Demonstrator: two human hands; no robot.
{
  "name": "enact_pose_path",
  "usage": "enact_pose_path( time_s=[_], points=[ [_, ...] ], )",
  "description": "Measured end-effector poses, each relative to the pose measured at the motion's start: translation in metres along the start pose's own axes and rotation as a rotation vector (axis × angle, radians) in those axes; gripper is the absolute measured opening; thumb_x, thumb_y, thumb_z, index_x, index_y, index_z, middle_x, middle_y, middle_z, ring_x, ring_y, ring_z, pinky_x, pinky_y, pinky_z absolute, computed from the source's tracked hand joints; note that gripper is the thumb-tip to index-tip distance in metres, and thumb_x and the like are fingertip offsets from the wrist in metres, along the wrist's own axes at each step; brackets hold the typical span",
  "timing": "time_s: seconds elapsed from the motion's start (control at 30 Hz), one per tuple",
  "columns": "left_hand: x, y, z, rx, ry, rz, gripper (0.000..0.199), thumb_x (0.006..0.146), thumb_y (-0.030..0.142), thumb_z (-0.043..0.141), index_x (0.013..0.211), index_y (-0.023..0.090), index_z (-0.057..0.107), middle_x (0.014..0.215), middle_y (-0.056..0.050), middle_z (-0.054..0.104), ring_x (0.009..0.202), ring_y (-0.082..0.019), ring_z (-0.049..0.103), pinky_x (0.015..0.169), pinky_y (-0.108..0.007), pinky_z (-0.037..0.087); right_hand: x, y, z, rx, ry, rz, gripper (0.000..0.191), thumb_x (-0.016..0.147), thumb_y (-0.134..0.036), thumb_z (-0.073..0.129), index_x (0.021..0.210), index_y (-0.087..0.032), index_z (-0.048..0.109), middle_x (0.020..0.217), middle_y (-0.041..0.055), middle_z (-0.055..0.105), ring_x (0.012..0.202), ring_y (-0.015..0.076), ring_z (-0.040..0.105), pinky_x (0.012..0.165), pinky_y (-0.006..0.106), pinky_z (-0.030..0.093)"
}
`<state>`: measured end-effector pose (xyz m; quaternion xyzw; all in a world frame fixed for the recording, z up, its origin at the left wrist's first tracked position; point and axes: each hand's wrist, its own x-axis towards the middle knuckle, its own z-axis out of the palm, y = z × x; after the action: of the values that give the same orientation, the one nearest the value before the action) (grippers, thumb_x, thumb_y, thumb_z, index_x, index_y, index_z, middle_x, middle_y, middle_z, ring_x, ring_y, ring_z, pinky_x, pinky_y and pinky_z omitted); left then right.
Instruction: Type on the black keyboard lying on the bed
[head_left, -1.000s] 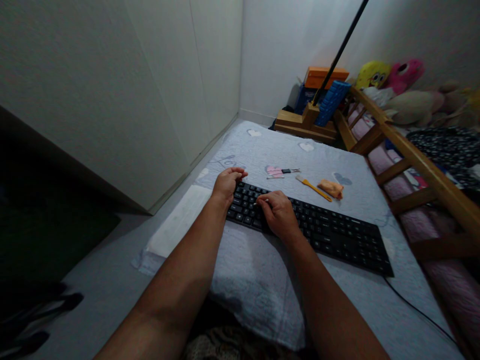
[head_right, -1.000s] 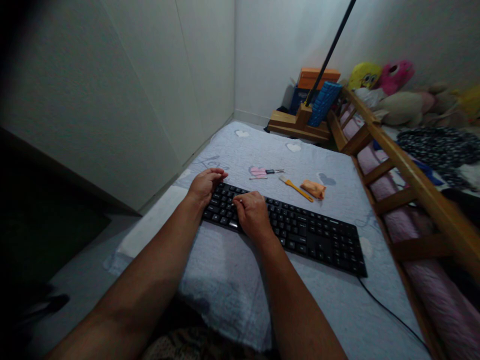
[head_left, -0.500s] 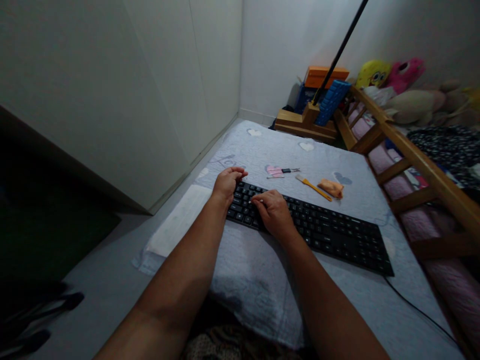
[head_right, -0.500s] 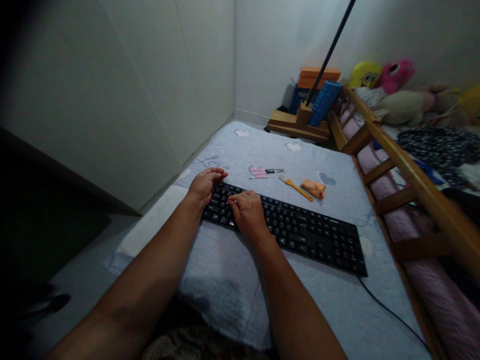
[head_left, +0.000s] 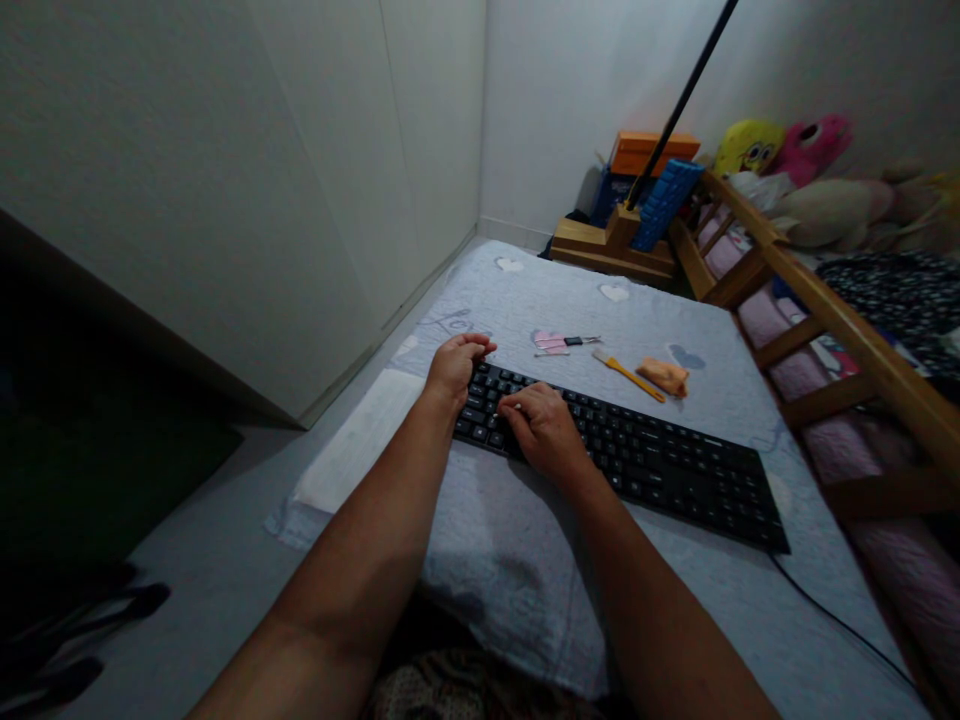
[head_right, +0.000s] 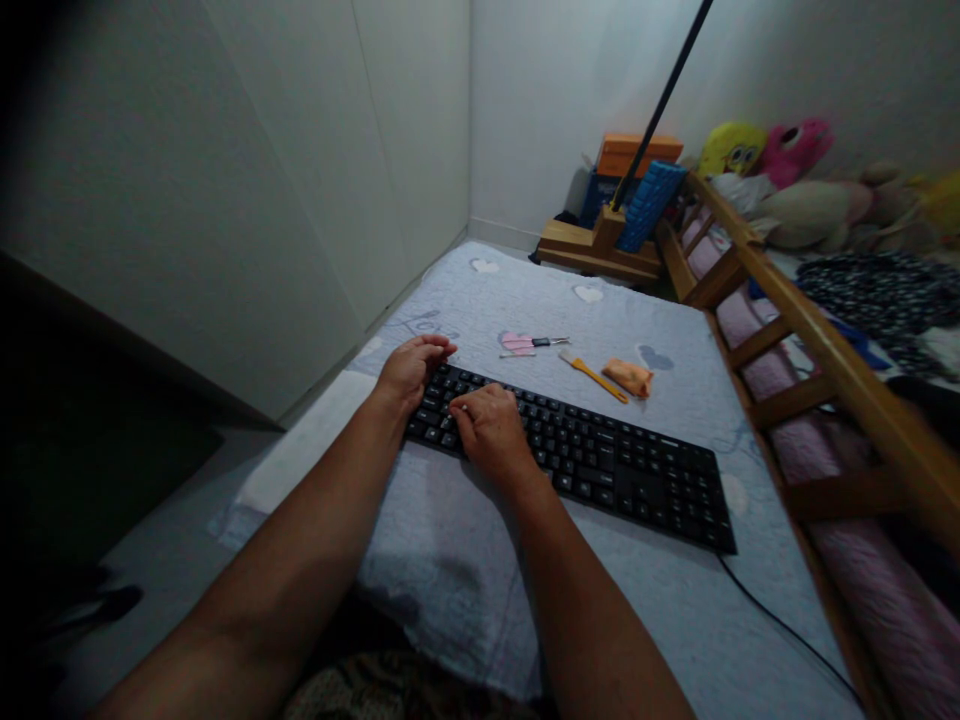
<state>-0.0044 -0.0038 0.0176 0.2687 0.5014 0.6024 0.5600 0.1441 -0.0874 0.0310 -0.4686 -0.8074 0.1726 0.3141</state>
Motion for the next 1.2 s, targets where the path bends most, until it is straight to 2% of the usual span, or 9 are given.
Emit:
enact_pose_path(
  time_s=[0.5,1.2],
  points=[
    [0.000,0.002,-0.001,-0.009,-0.007,-0.021,0.015,0.061,0.007,0.057,0.070,0.017,0.063,0.070,-0.002,0.068,0.070,-0.013,0.063,0.080,-0.027,0.047,0.007,0.008,0.005,-0.039,0.055,0.014,0.016,0.093,-0.016,0.058,0.089,-0.021,0.073,0.088,0.0066,0.075,0.090,0.0241,0.061,0.086,0.038,0.045],
    [0.000,0.004,-0.002,-0.027,-0.008,-0.032,0.014,0.062,0.008,0.056,0.069,0.017,0.062,0.069,-0.002,0.068,0.071,-0.013,0.062,0.076,-0.026,0.046,0.017,0.008,0.008,-0.041,0.038,0.007,0.017,0.093,-0.017,0.058,0.089,-0.022,0.074,0.089,0.0071,0.075,0.091,0.0246,0.063,0.086,0.039,0.047]
  ],
)
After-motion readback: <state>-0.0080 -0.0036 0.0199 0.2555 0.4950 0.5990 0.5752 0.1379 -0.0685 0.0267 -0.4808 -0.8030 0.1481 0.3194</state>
